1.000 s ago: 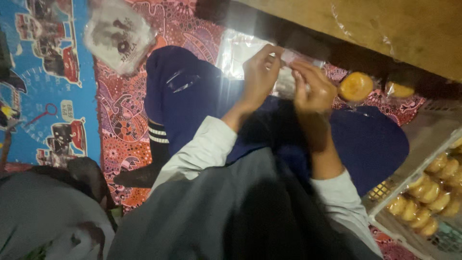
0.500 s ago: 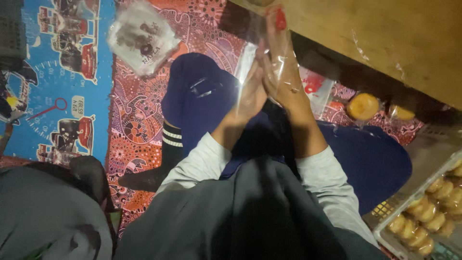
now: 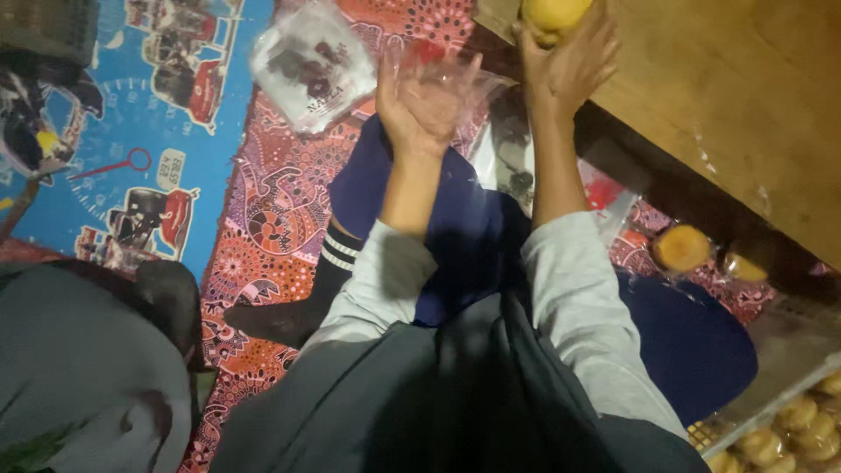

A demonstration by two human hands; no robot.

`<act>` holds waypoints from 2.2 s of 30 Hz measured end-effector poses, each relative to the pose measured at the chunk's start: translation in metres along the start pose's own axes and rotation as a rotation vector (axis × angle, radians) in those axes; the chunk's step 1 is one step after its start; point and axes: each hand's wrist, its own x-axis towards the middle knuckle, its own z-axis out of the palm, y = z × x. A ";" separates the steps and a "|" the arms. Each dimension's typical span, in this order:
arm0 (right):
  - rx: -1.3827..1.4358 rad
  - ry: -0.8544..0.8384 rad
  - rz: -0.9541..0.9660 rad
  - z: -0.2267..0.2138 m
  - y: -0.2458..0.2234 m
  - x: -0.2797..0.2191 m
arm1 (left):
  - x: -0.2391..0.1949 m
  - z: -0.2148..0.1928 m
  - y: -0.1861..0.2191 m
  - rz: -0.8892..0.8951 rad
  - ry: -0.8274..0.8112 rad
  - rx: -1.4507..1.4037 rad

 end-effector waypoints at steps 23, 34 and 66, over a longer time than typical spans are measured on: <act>0.582 -0.294 0.014 -0.204 0.012 -0.053 | -0.125 0.006 -0.114 0.199 -0.207 1.271; 0.809 -0.586 0.179 -0.207 0.028 -0.085 | -0.159 0.051 -0.066 0.792 -1.084 2.116; 0.903 -0.549 -0.520 -0.233 -0.073 -0.093 | -0.206 0.021 0.025 0.640 -0.221 1.986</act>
